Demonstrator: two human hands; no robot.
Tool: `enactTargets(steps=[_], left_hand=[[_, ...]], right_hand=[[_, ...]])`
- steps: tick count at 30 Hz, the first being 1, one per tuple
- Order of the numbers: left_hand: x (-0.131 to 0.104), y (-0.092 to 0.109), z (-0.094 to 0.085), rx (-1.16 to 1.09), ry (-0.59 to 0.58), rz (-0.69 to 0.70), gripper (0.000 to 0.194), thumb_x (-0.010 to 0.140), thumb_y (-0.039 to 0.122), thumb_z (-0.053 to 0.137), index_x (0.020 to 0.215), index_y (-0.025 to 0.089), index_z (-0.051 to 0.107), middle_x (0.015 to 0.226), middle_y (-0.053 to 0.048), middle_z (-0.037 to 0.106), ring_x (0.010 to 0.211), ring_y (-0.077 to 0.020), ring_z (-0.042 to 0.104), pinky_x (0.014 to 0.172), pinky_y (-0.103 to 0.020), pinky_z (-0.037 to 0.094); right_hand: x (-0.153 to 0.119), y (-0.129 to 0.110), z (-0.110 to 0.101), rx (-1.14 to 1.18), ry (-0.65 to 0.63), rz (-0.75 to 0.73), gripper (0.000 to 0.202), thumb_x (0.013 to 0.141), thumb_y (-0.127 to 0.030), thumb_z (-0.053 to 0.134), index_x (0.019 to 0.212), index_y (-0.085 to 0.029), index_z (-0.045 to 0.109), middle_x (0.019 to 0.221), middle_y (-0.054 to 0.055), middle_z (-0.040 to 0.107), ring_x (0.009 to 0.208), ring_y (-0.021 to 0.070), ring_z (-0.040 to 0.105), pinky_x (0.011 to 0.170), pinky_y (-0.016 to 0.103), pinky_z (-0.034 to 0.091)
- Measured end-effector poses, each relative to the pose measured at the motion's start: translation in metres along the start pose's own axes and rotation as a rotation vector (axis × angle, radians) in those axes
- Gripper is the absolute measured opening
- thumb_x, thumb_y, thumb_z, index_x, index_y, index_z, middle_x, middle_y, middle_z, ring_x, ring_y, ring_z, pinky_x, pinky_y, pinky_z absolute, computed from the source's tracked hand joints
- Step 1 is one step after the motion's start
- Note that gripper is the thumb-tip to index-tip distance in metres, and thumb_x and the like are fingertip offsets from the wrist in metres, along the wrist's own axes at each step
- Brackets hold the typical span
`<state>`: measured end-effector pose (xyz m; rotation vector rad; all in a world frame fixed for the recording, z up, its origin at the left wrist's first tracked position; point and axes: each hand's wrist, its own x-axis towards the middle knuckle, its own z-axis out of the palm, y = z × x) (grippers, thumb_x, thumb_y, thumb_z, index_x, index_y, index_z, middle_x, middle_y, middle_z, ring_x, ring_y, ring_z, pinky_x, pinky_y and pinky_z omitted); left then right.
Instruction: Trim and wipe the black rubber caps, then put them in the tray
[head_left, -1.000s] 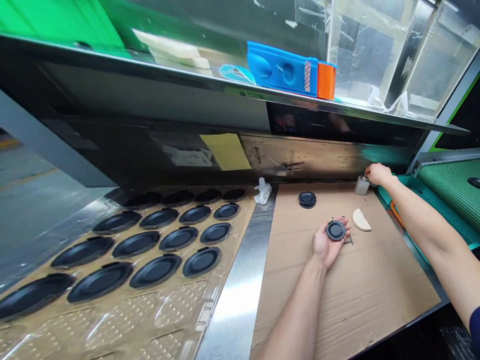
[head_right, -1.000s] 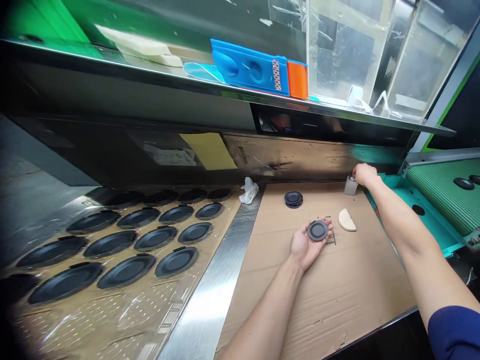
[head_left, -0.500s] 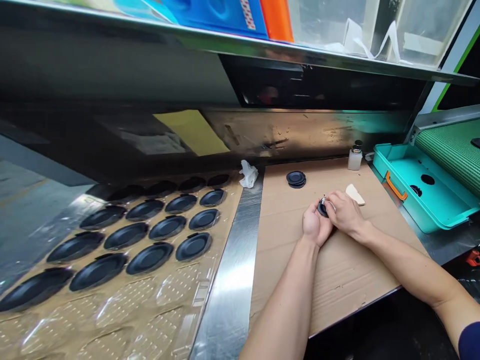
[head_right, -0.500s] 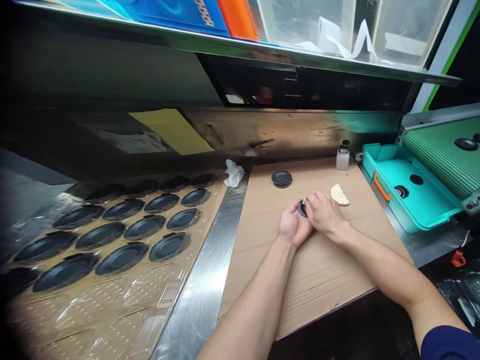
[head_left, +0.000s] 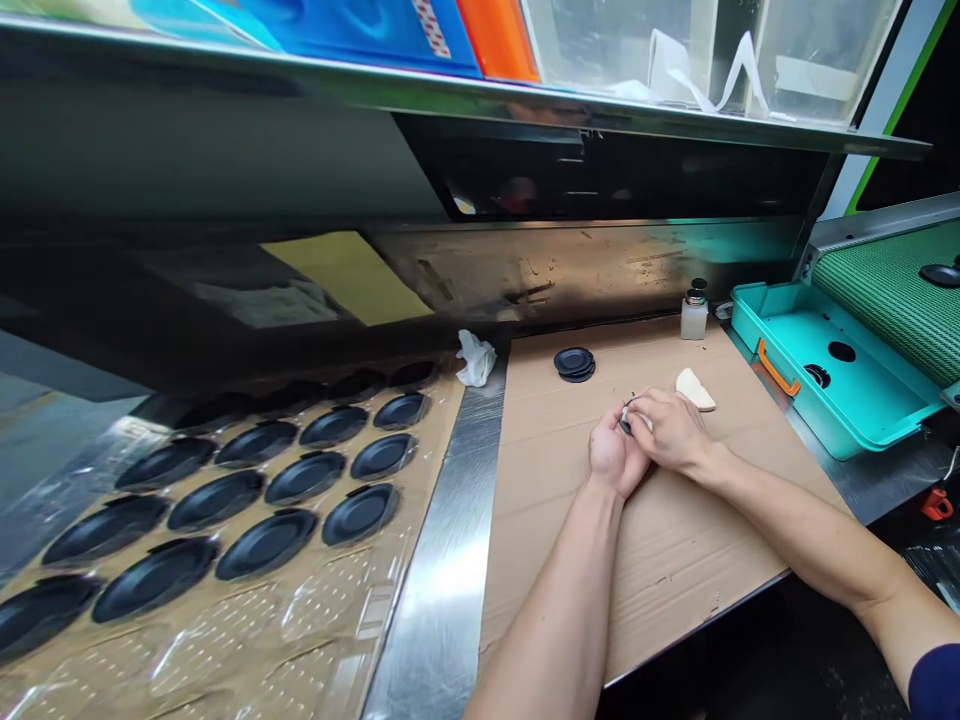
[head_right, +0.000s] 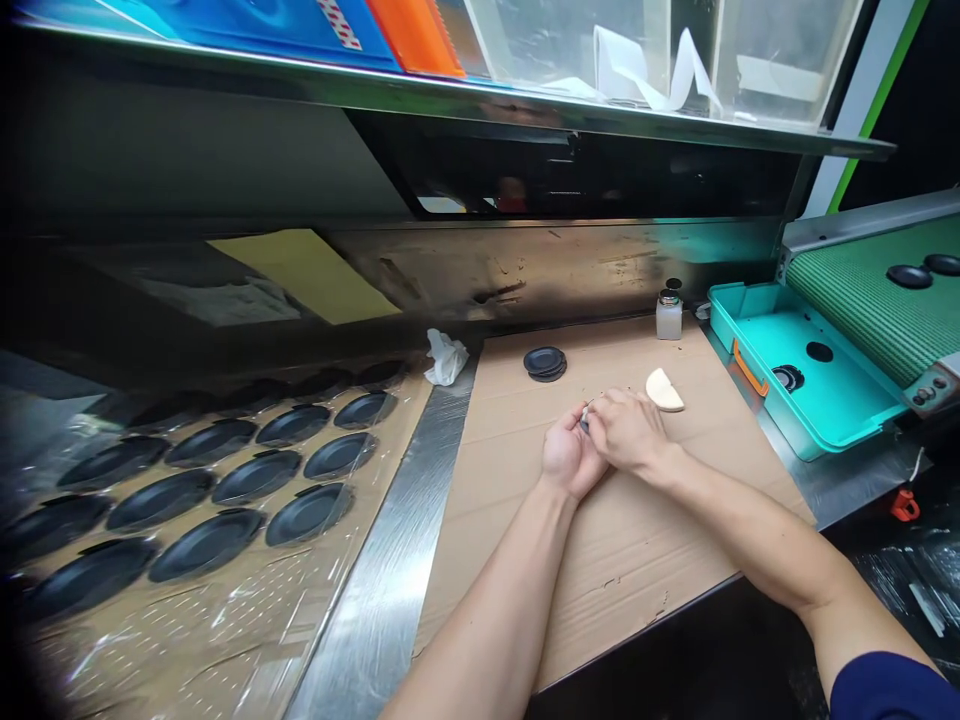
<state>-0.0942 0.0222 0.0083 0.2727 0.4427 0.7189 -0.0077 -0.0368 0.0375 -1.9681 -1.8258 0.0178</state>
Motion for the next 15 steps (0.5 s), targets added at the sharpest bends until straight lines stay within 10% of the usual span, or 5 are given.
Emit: enactTargets(steps=[8,15], left_hand=[[-0.001,0.001,-0.002,0.046,0.071,0.009,0.038,0.097,0.024,0.042,0.104,0.006,0.075,0.109,-0.019,0.077,0.121,-0.0284,0.069,0.112,-0.044,0.051],[-0.004,0.001,0.004,0.029,0.043,0.002,0.040,0.102,0.025,0.038,0.111,0.007,0.073,0.113,-0.018,0.077,0.114,-0.0246,0.072,0.106,-0.039,0.054]], right_hand=[[-0.018,0.005,-0.023,-0.100,-0.170,-0.074,0.022,0.099,-0.021,0.054,0.098,-0.016,0.075,0.106,0.012,0.075,0.100,0.0249,0.066,0.088,0.037,0.048],[-0.018,0.018,-0.013,-0.119,-0.018,-0.007,0.022,0.102,-0.023,0.050,0.107,-0.019,0.071,0.113,0.010,0.072,0.102,0.0230,0.064,0.092,0.036,0.047]])
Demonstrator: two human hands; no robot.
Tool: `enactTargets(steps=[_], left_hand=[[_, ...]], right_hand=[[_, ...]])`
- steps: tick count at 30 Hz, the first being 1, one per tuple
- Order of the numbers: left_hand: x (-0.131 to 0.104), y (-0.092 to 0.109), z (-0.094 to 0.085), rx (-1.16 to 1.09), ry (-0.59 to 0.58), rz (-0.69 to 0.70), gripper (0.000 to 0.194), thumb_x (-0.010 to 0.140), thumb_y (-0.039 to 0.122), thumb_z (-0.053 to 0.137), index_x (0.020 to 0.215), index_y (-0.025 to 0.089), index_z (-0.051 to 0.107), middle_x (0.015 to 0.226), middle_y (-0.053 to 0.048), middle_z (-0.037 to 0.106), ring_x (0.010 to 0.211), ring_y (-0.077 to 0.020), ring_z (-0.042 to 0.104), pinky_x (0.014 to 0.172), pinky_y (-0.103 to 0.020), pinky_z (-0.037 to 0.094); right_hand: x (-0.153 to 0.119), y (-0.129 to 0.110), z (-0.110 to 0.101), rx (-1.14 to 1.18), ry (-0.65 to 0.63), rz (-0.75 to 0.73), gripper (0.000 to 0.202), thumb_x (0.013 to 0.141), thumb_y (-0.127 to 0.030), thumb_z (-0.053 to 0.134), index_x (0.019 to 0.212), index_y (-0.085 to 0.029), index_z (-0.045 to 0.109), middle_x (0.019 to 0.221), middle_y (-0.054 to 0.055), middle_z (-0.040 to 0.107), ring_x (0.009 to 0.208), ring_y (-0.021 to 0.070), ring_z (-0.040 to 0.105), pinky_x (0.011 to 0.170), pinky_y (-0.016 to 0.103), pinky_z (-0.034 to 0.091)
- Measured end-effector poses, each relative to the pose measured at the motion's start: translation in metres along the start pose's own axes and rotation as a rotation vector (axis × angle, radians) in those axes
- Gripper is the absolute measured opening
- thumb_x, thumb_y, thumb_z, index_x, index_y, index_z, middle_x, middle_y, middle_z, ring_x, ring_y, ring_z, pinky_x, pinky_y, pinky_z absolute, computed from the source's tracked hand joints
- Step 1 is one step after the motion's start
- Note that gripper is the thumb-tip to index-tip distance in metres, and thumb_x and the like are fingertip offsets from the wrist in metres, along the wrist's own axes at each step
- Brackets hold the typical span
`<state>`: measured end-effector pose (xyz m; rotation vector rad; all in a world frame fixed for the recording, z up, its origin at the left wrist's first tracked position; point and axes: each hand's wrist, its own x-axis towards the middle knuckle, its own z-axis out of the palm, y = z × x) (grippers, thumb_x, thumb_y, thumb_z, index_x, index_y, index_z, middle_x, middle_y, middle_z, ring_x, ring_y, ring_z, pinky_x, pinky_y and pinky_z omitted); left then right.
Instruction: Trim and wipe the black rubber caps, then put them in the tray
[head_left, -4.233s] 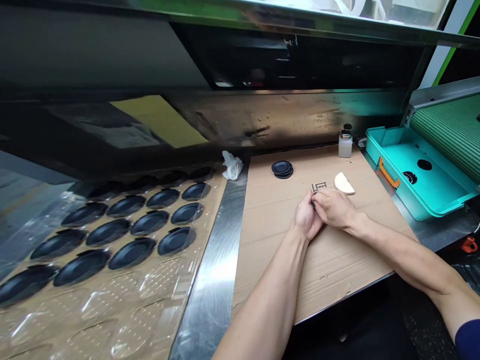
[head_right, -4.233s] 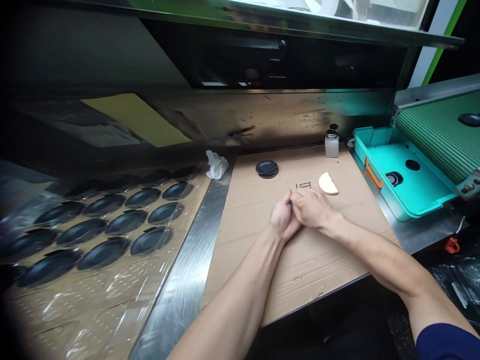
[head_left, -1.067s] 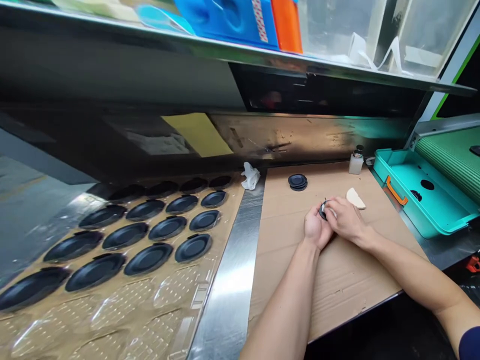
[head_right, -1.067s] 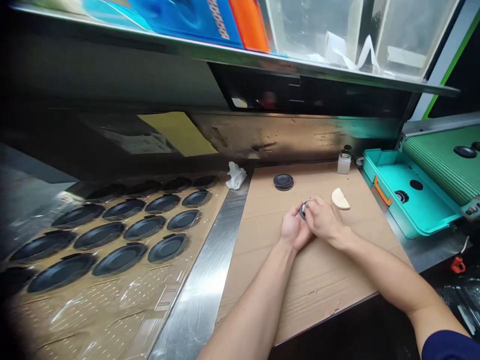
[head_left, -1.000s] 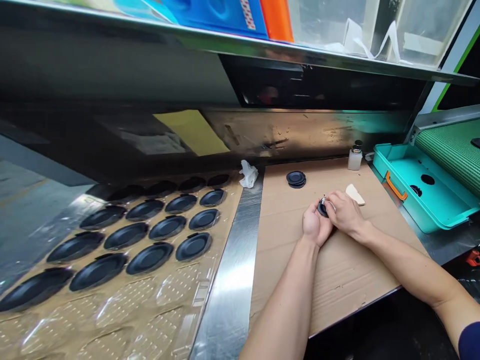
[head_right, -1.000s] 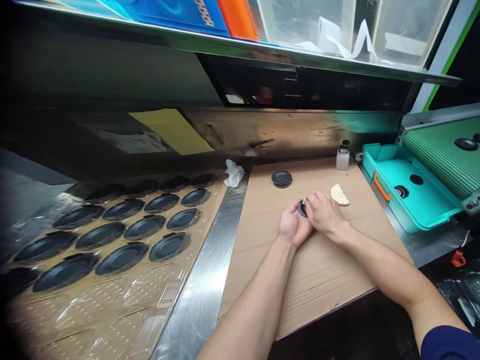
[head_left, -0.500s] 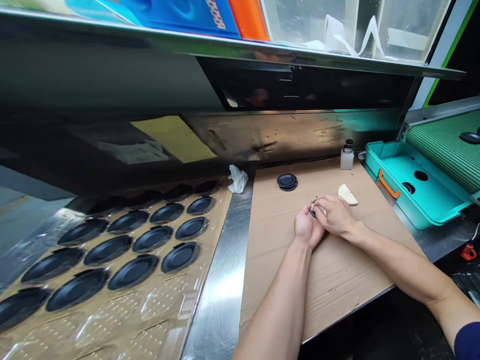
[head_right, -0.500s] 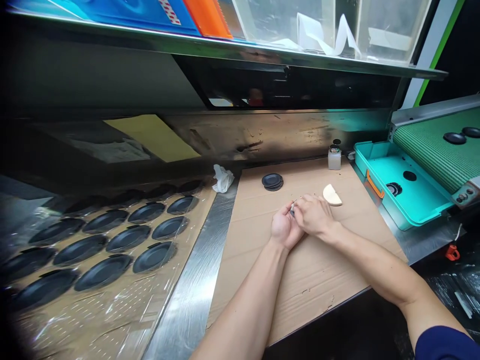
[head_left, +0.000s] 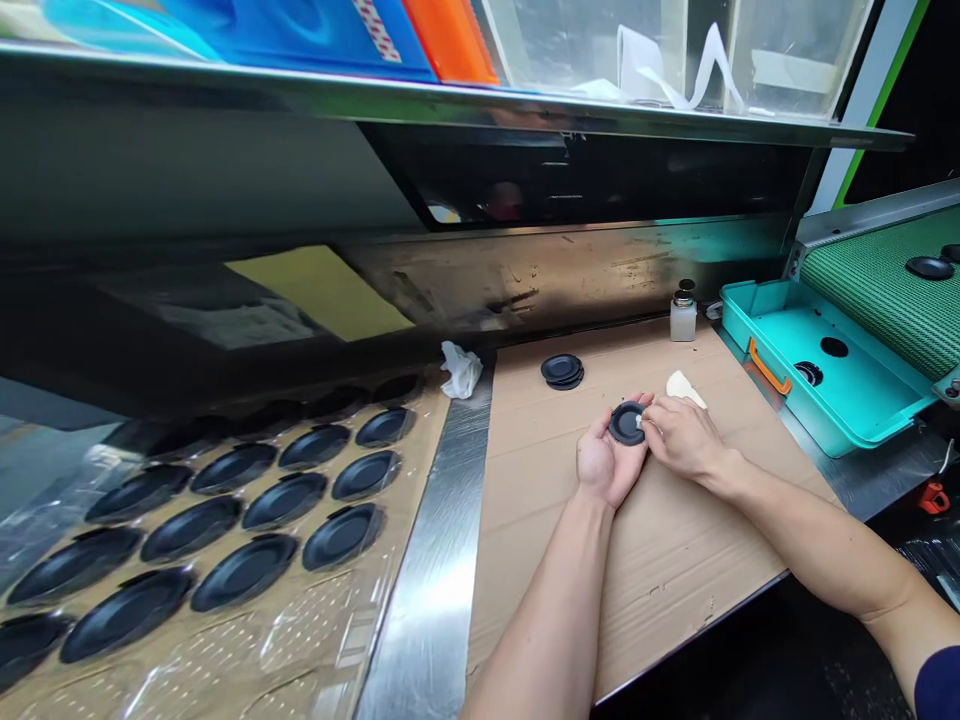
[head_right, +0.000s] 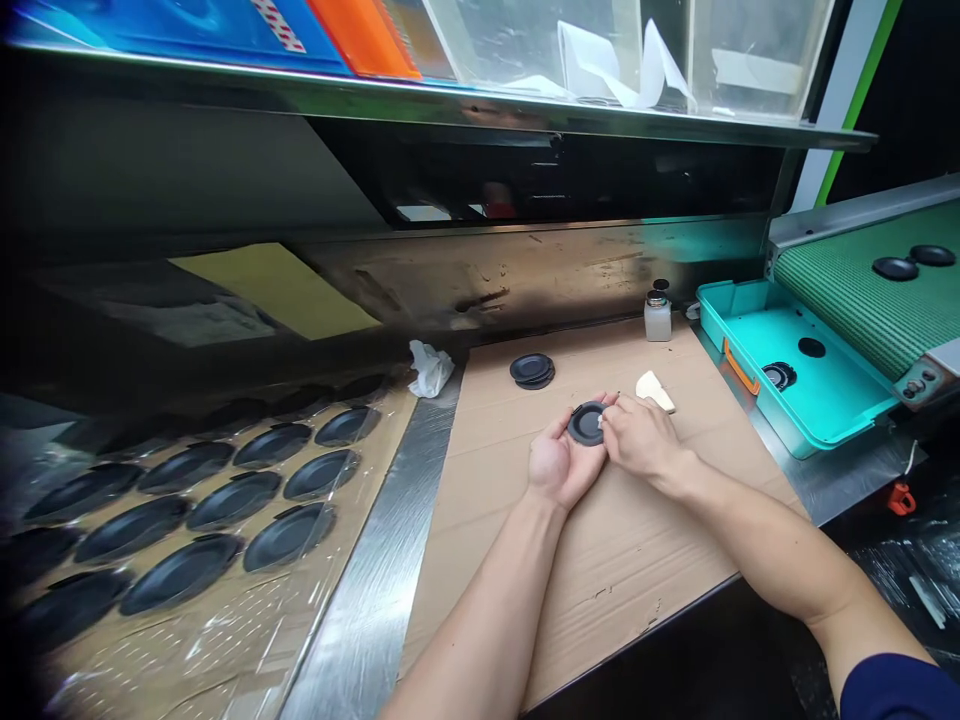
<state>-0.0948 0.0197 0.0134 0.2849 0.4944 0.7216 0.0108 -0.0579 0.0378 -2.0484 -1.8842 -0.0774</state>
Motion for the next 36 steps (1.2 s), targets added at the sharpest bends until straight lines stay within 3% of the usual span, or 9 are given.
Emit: enactTargets(steps=[6,10,14,20,24,29,33,36], left_hand=[[0.000,-0.004,0.001,-0.045,-0.014,-0.004,0.039,0.105,0.021,0.036,0.119,0.012,0.072,0.100,-0.009,0.079,0.092,-0.0152,0.074,0.100,-0.029,0.056],[-0.002,-0.003,0.000,-0.017,0.000,-0.023,0.040,0.106,0.025,0.037,0.126,0.012,0.069,0.112,-0.013,0.078,0.101,-0.0202,0.074,0.101,-0.038,0.057],[-0.004,-0.001,0.002,-0.002,0.042,-0.007,0.041,0.106,0.026,0.037,0.126,0.008,0.068,0.123,-0.018,0.074,0.116,-0.0233,0.071,0.103,-0.039,0.056],[0.000,-0.001,0.001,-0.020,0.007,0.004,0.040,0.105,0.026,0.037,0.118,0.010,0.071,0.113,-0.016,0.076,0.113,-0.0236,0.072,0.104,-0.040,0.056],[0.004,-0.001,-0.003,-0.002,0.031,0.035,0.038,0.103,0.025,0.039,0.117,0.010,0.071,0.116,-0.016,0.076,0.117,-0.0247,0.070,0.106,-0.043,0.056],[0.007,-0.005,-0.005,0.036,0.049,0.063,0.038,0.100,0.026,0.041,0.110,0.011,0.075,0.115,-0.017,0.076,0.122,-0.0281,0.068,0.110,-0.047,0.053],[0.006,-0.012,-0.004,0.059,-0.004,0.120,0.034,0.096,0.024,0.045,0.095,0.013,0.077,0.107,-0.013,0.078,0.121,-0.0257,0.068,0.111,-0.041,0.051],[0.004,-0.013,-0.003,0.055,-0.024,0.114,0.034,0.095,0.023,0.045,0.093,0.013,0.077,0.104,-0.012,0.078,0.114,-0.0232,0.071,0.110,-0.037,0.051]], right_hand=[[0.021,-0.001,0.012,-0.049,0.113,0.016,0.030,0.106,-0.025,0.041,0.103,-0.018,0.070,0.108,0.013,0.069,0.103,0.0259,0.060,0.094,0.038,0.043],[0.019,0.007,0.007,-0.116,0.085,0.072,0.032,0.106,-0.026,0.040,0.103,-0.017,0.071,0.105,0.014,0.069,0.099,0.0267,0.060,0.094,0.040,0.043],[0.006,0.011,0.002,-0.112,0.024,0.071,0.030,0.105,-0.025,0.042,0.107,-0.018,0.071,0.105,0.012,0.069,0.097,0.0250,0.062,0.090,0.037,0.044],[0.008,0.011,-0.002,-0.001,0.097,0.027,0.028,0.106,-0.028,0.044,0.112,-0.020,0.070,0.108,0.010,0.069,0.102,0.0237,0.062,0.094,0.036,0.045],[0.005,0.002,0.001,-0.011,0.040,0.076,0.025,0.104,-0.026,0.047,0.112,-0.020,0.070,0.108,0.012,0.069,0.101,0.0250,0.063,0.092,0.037,0.046],[0.002,-0.014,0.015,0.190,0.047,0.125,0.018,0.098,-0.024,0.054,0.103,-0.020,0.071,0.111,0.010,0.072,0.098,0.0228,0.066,0.083,0.032,0.051],[0.009,-0.023,0.022,0.386,0.179,0.171,0.017,0.095,-0.018,0.055,0.095,-0.020,0.071,0.104,0.007,0.075,0.100,0.0198,0.067,0.091,0.030,0.051],[0.008,-0.026,0.021,0.442,0.172,0.122,0.015,0.094,-0.020,0.057,0.095,-0.021,0.072,0.105,0.006,0.075,0.099,0.0196,0.068,0.091,0.030,0.052]])
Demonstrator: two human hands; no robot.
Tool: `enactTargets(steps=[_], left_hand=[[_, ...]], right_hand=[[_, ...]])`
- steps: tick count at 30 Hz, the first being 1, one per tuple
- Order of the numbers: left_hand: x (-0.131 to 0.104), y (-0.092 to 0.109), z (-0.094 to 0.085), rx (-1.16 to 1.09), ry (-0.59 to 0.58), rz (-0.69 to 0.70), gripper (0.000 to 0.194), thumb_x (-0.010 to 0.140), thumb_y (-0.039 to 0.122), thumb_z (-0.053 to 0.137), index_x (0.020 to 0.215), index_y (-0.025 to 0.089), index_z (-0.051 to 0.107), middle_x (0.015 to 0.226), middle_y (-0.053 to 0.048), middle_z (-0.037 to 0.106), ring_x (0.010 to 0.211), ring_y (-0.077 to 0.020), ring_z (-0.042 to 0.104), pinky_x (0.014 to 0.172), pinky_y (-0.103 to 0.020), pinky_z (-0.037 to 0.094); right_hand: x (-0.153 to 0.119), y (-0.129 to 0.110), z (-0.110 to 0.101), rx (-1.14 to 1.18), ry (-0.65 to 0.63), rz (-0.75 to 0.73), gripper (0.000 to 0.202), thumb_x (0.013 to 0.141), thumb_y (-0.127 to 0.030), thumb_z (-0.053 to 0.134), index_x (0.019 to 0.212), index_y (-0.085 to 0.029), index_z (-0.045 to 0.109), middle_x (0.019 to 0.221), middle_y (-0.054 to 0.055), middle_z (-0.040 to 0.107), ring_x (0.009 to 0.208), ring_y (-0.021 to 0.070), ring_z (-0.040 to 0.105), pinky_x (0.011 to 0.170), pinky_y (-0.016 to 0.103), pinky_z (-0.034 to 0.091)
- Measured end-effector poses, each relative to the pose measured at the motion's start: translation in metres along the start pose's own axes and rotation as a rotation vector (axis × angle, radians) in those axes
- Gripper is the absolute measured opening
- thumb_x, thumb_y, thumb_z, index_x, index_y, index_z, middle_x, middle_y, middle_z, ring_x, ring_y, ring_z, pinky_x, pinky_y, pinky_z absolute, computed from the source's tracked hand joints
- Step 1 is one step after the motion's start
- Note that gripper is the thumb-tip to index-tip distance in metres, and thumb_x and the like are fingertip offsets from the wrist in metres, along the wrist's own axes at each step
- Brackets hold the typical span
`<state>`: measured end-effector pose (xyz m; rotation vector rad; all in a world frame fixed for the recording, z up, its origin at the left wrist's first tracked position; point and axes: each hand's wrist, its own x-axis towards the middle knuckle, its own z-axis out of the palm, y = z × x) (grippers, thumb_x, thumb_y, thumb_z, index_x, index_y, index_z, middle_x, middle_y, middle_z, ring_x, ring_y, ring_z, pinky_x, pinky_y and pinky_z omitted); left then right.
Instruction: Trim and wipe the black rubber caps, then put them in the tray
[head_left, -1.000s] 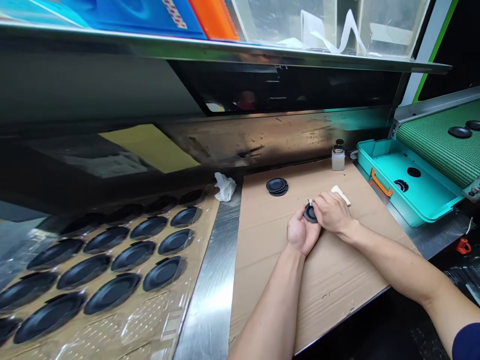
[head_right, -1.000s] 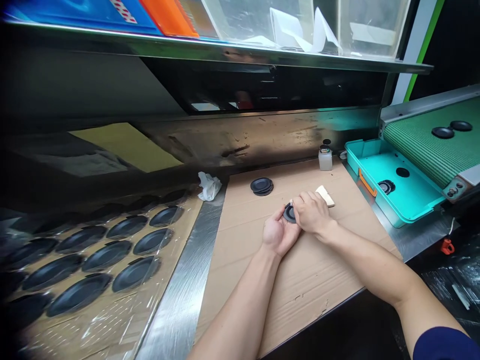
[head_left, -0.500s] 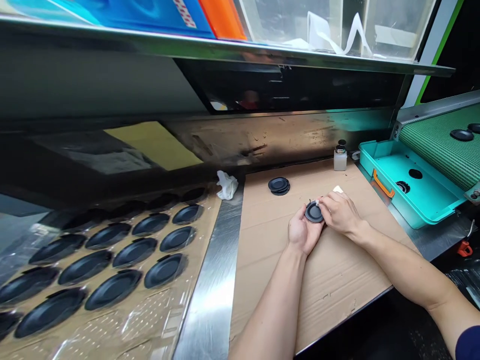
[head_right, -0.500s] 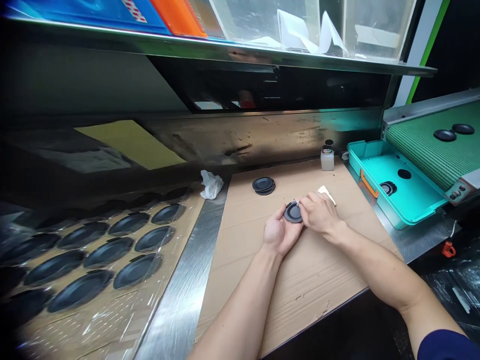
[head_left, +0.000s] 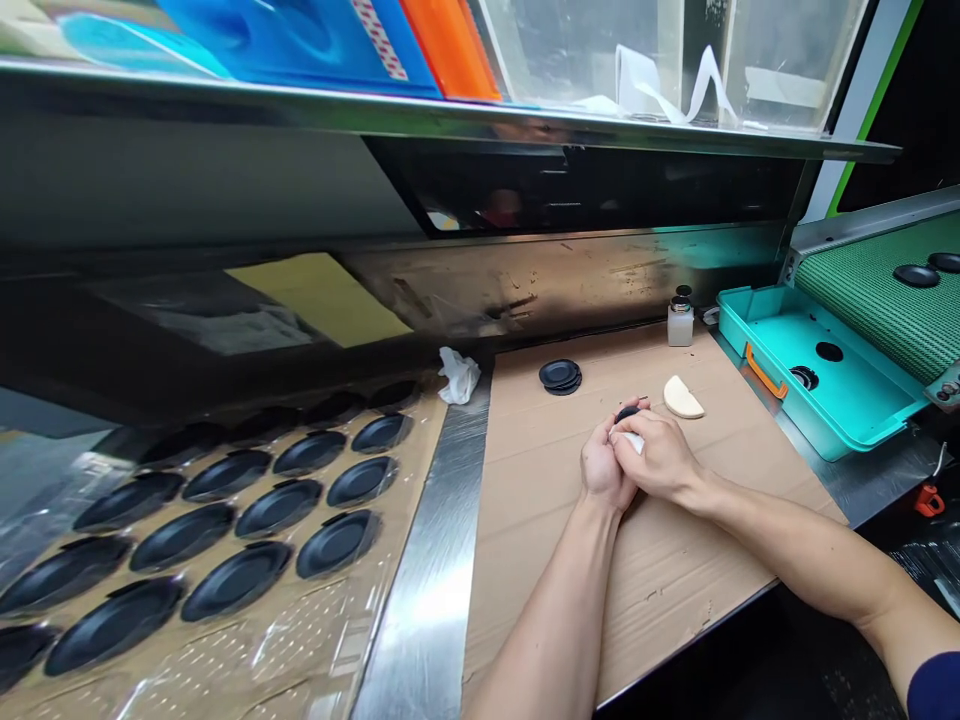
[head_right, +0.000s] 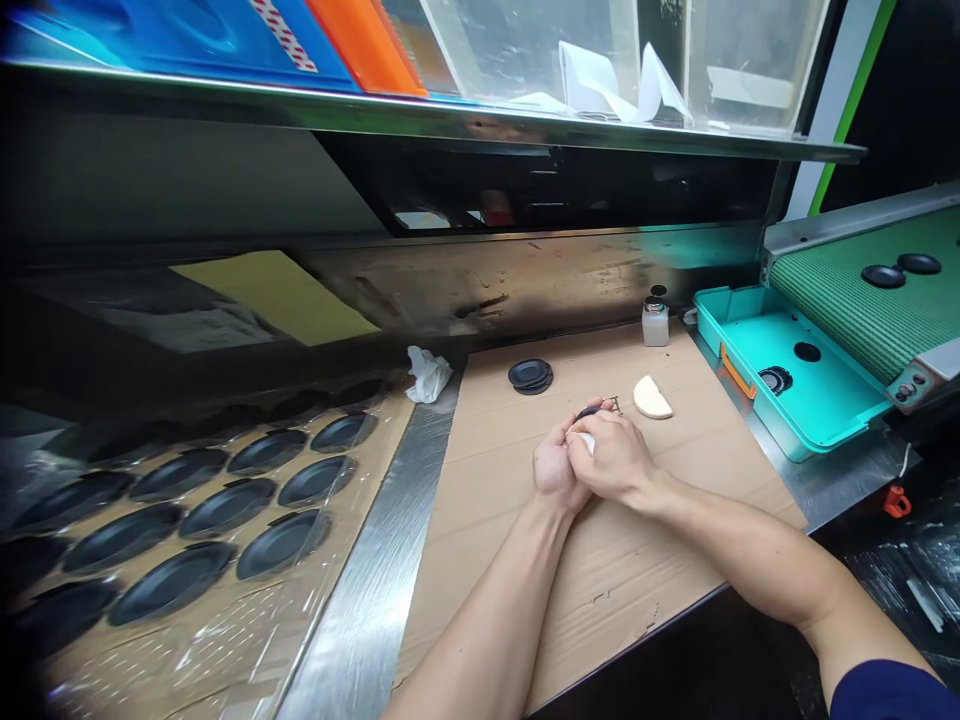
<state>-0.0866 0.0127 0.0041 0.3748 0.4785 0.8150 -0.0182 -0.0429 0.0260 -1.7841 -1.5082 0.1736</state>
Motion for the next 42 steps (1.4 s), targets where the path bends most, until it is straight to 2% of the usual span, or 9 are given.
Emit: enactTargets(steps=[5,11,16,22,27,30,34,38,42], left_hand=[[-0.002,0.003,0.002,0.000,0.009,-0.002,0.034,0.095,0.022,0.045,0.092,0.012,0.077,0.102,-0.013,0.078,0.116,-0.0248,0.071,0.110,-0.037,0.051],[-0.001,0.011,0.000,-0.037,0.051,-0.003,0.038,0.098,0.025,0.041,0.093,0.011,0.076,0.099,-0.014,0.078,0.109,-0.0244,0.072,0.110,-0.042,0.051],[0.000,0.013,0.002,-0.055,0.066,-0.017,0.036,0.099,0.022,0.040,0.096,0.010,0.074,0.103,-0.015,0.077,0.109,-0.0236,0.072,0.109,-0.044,0.052],[-0.004,0.008,0.007,-0.079,0.012,-0.114,0.035,0.103,0.021,0.040,0.106,0.012,0.073,0.106,-0.012,0.077,0.102,-0.0191,0.073,0.108,-0.040,0.054],[-0.001,0.020,0.003,-0.031,0.086,-0.101,0.037,0.104,0.024,0.039,0.113,0.008,0.071,0.118,-0.018,0.075,0.111,-0.0255,0.072,0.103,-0.044,0.057],[0.004,0.029,-0.003,-0.045,0.127,-0.048,0.039,0.104,0.027,0.036,0.113,0.007,0.070,0.126,-0.020,0.072,0.114,-0.0286,0.071,0.095,-0.044,0.060],[0.007,0.033,-0.006,-0.079,0.142,-0.031,0.042,0.105,0.028,0.033,0.113,0.009,0.069,0.129,-0.020,0.071,0.116,-0.0295,0.071,0.087,-0.042,0.063],[0.006,0.030,-0.003,-0.076,0.122,-0.032,0.051,0.107,0.042,0.031,0.109,0.008,0.070,0.125,-0.022,0.071,0.116,-0.0327,0.071,0.084,-0.042,0.063],[0.006,0.028,-0.002,-0.056,0.121,-0.010,0.044,0.107,0.037,0.033,0.115,0.011,0.068,0.124,-0.021,0.072,0.117,-0.0300,0.071,0.089,-0.043,0.062]], right_hand=[[-0.001,0.001,-0.004,-0.129,0.011,0.017,0.021,0.097,-0.022,0.052,0.102,-0.019,0.072,0.110,0.009,0.073,0.104,0.0210,0.067,0.093,0.032,0.051],[-0.008,0.006,-0.015,-0.322,-0.148,-0.115,0.019,0.097,-0.023,0.056,0.105,-0.018,0.072,0.111,0.010,0.073,0.101,0.0226,0.065,0.089,0.033,0.050],[-0.001,0.021,-0.024,-0.524,-0.085,-0.054,0.027,0.104,-0.025,0.046,0.106,-0.015,0.071,0.105,0.013,0.071,0.098,0.0245,0.062,0.088,0.036,0.046],[0.016,0.027,-0.025,-0.549,-0.027,-0.066,0.032,0.108,-0.028,0.040,0.105,-0.016,0.070,0.107,0.012,0.070,0.101,0.0232,0.061,0.094,0.035,0.043],[0.005,0.017,-0.044,-0.487,-0.277,-0.092,0.023,0.101,-0.026,0.051,0.106,-0.019,0.073,0.112,0.008,0.073,0.100,0.0216,0.064,0.087,0.032,0.043],[0.005,0.017,-0.070,-0.545,-0.348,0.025,0.022,0.098,-0.028,0.055,0.098,-0.021,0.076,0.105,0.008,0.076,0.095,0.0231,0.066,0.082,0.034,0.041],[0.017,0.033,-0.093,-0.740,-0.247,0.227,0.044,0.105,-0.042,0.044,0.098,-0.015,0.078,0.106,0.019,0.075,0.107,0.0320,0.062,0.093,0.045,0.037],[0.025,0.054,-0.081,-0.723,-0.165,0.187,0.051,0.103,-0.057,0.047,0.122,-0.018,0.072,0.126,0.019,0.069,0.121,0.0353,0.054,0.101,0.049,0.033],[0.023,0.054,-0.054,-0.550,-0.193,0.129,0.035,0.104,-0.040,0.051,0.127,-0.018,0.068,0.120,0.015,0.069,0.113,0.0282,0.056,0.098,0.039,0.038]])
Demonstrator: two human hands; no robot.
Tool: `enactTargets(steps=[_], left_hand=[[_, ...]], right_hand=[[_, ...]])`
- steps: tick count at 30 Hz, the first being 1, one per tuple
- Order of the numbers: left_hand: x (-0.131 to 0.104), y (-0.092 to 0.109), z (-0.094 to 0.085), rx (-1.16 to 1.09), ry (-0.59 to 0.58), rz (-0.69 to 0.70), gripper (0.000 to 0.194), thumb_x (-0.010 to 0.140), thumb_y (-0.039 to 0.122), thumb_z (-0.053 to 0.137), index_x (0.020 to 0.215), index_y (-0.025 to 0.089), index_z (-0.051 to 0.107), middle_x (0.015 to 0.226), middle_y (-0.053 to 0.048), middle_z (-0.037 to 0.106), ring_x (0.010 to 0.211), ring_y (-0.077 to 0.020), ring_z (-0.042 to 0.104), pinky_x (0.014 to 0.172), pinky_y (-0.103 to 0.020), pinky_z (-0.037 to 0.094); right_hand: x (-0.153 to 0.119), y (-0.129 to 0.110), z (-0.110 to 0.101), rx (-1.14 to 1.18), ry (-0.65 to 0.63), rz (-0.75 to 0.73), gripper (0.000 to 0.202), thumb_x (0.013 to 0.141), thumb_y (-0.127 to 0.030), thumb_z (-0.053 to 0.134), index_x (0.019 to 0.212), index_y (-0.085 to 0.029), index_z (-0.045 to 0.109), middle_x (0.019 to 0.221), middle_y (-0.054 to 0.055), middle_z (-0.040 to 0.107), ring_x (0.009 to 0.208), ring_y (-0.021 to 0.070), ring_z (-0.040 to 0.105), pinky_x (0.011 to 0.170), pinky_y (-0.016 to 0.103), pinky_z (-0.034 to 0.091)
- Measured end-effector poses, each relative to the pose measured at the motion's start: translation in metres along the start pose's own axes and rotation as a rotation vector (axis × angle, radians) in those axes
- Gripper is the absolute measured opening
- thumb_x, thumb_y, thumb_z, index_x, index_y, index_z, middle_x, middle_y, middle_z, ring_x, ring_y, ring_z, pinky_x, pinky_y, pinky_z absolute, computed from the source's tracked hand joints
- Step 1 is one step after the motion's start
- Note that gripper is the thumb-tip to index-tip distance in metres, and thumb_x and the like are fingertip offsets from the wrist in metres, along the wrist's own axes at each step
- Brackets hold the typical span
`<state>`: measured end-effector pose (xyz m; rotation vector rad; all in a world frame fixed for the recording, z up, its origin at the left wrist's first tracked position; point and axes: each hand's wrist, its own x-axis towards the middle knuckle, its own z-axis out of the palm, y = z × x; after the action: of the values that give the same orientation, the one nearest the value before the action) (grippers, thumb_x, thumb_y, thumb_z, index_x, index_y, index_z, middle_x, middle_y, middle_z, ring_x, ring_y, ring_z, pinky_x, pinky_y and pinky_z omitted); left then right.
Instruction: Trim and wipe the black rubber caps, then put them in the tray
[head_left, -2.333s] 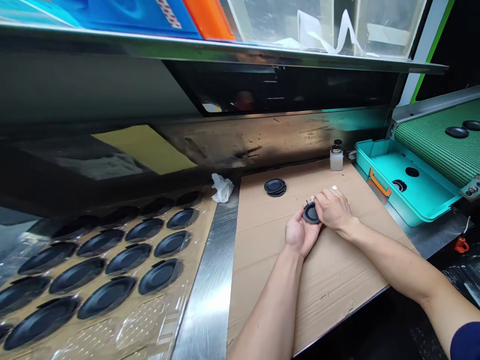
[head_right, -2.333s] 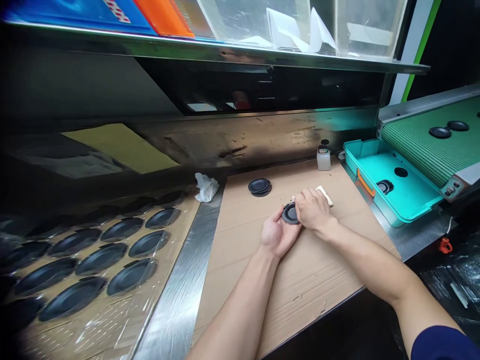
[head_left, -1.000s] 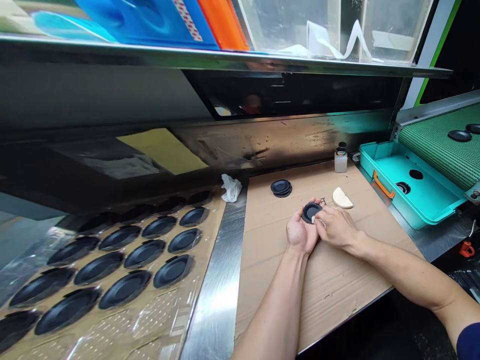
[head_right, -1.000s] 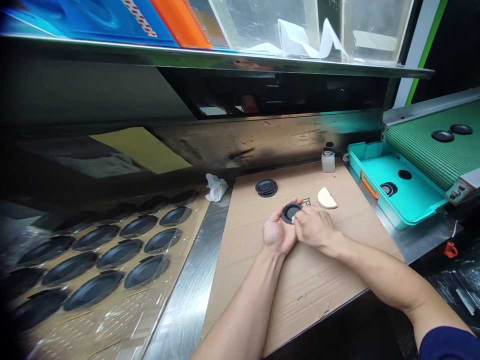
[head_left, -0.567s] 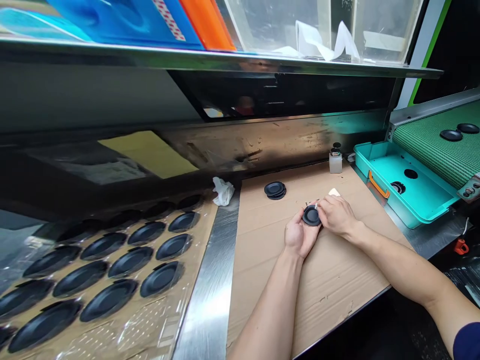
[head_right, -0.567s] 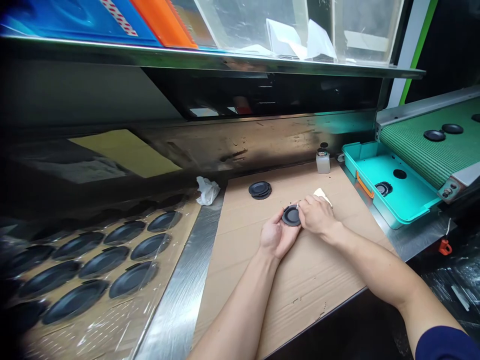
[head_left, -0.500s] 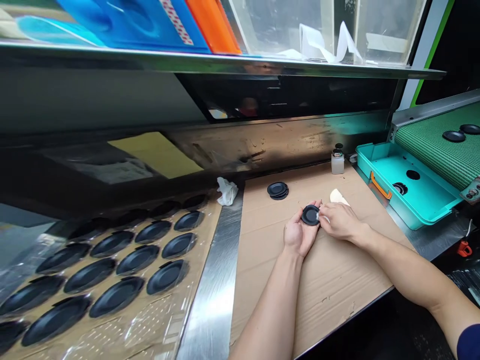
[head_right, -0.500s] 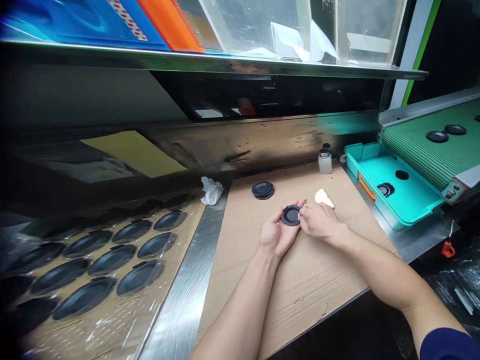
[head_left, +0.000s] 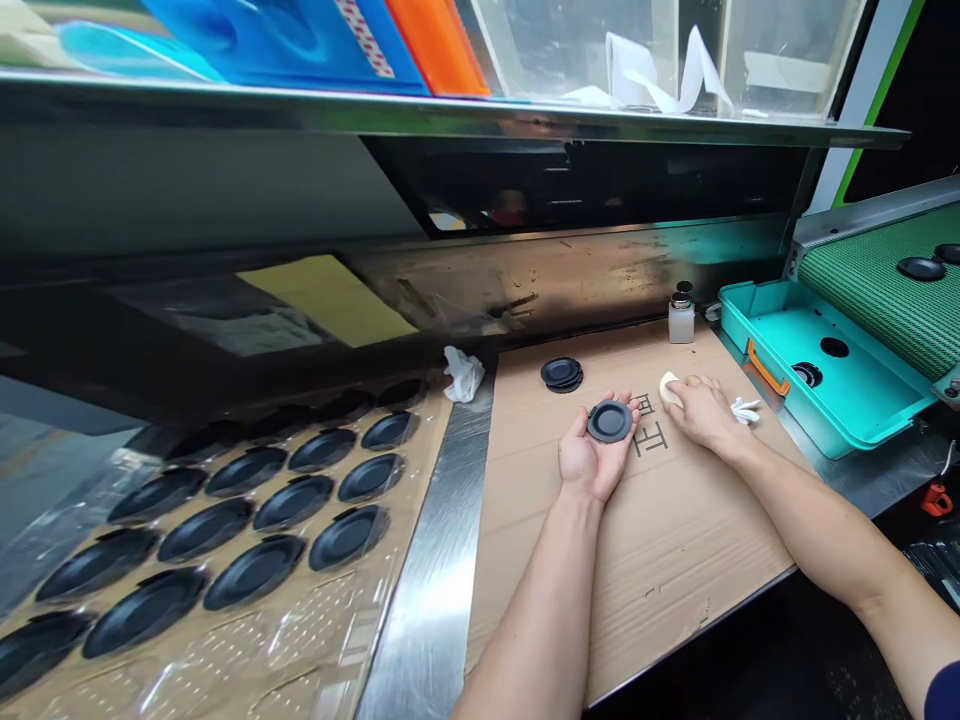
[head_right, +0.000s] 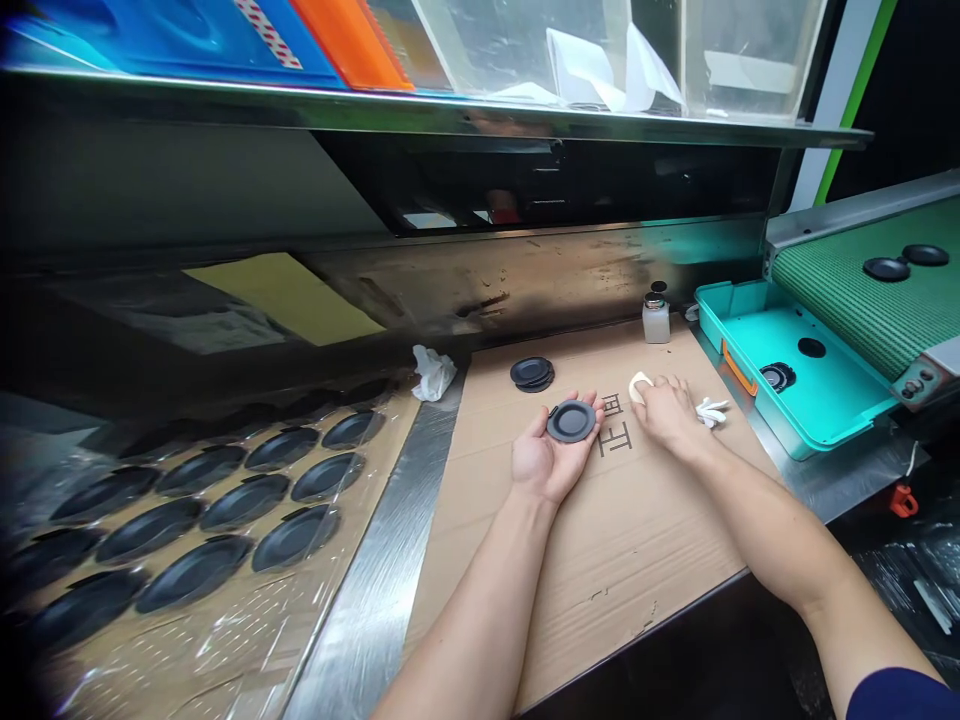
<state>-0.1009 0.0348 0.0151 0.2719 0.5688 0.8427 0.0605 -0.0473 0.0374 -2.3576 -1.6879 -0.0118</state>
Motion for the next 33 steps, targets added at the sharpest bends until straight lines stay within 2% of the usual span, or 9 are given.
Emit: enactTargets(steps=[3,7,11,16,21,24,28,30,33], left_hand=[[0.000,-0.002,0.001,0.016,0.007,0.022,0.043,0.107,0.034,0.032,0.123,0.012,0.066,0.124,-0.020,0.072,0.117,-0.0271,0.071,0.096,-0.044,0.060],[-0.002,-0.004,0.001,0.028,-0.063,-0.022,0.047,0.108,0.041,0.032,0.125,0.012,0.065,0.128,-0.018,0.071,0.116,-0.0266,0.071,0.102,-0.046,0.058],[-0.003,-0.006,0.001,0.008,-0.069,-0.030,0.044,0.108,0.032,0.033,0.126,0.008,0.065,0.124,-0.019,0.073,0.111,-0.0235,0.072,0.105,-0.041,0.056],[0.000,-0.001,-0.001,0.036,-0.054,-0.057,0.044,0.107,0.034,0.033,0.126,0.009,0.064,0.126,-0.021,0.071,0.117,-0.0285,0.070,0.104,-0.049,0.057],[-0.002,0.006,0.000,0.180,0.023,0.117,0.037,0.108,0.035,0.038,0.112,0.013,0.067,0.126,-0.019,0.071,0.111,-0.0259,0.072,0.094,-0.044,0.060],[-0.017,0.001,0.006,0.354,0.020,0.376,0.023,0.095,0.026,0.068,0.116,0.018,0.068,0.126,-0.014,0.071,0.116,-0.0234,0.070,0.098,-0.036,0.058],[-0.047,-0.015,0.016,0.529,-0.079,0.714,0.084,0.063,0.002,0.090,0.138,0.026,0.060,0.140,-0.010,0.064,0.135,-0.0243,0.058,0.116,-0.034,0.046],[-0.058,-0.021,0.021,0.546,-0.141,0.764,0.091,0.065,0.006,0.091,0.145,0.027,0.052,0.146,-0.011,0.060,0.139,-0.0259,0.055,0.120,-0.039,0.042],[-0.065,-0.025,0.026,0.503,-0.127,0.768,0.088,0.076,0.016,0.087,0.151,0.025,0.043,0.149,-0.013,0.057,0.140,-0.0266,0.055,0.119,-0.040,0.044]], right_hand=[[-0.010,-0.026,0.013,0.165,0.110,-0.109,0.033,0.105,-0.035,0.047,0.127,-0.020,0.067,0.119,0.012,0.068,0.108,0.0247,0.056,0.097,0.036,0.042],[-0.024,-0.057,0.024,0.194,0.114,-0.362,0.033,0.103,-0.034,0.052,0.130,-0.024,0.067,0.132,0.011,0.063,0.113,0.0257,0.052,0.100,0.039,0.044],[-0.025,-0.062,0.024,0.125,0.096,-0.211,0.036,0.104,-0.032,0.047,0.134,-0.022,0.066,0.133,0.014,0.063,0.112,0.0276,0.051,0.100,0.042,0.047],[-0.024,-0.053,0.024,0.107,0.075,-0.311,0.037,0.104,-0.036,0.048,0.134,-0.025,0.066,0.138,0.012,0.061,0.115,0.0276,0.051,0.103,0.042,0.046],[-0.019,-0.035,0.024,0.024,0.069,-0.150,0.039,0.105,-0.034,0.044,0.134,-0.021,0.066,0.135,0.015,0.061,0.118,0.0295,0.050,0.103,0.042,0.044],[-0.020,-0.032,0.026,0.014,0.020,-0.165,0.037,0.104,-0.035,0.046,0.132,-0.021,0.066,0.136,0.015,0.061,0.119,0.0300,0.050,0.102,0.042,0.044],[-0.021,-0.032,0.027,0.061,-0.026,-0.137,0.037,0.102,-0.030,0.045,0.132,-0.022,0.065,0.133,0.013,0.063,0.117,0.0284,0.051,0.102,0.040,0.044],[-0.019,-0.031,0.027,0.090,-0.043,-0.127,0.040,0.101,-0.027,0.045,0.136,-0.021,0.063,0.133,0.012,0.064,0.116,0.0279,0.051,0.101,0.038,0.044],[-0.017,-0.028,0.026,0.112,-0.063,-0.122,0.043,0.099,-0.026,0.049,0.139,-0.021,0.062,0.136,0.012,0.063,0.116,0.0283,0.052,0.102,0.037,0.044]])
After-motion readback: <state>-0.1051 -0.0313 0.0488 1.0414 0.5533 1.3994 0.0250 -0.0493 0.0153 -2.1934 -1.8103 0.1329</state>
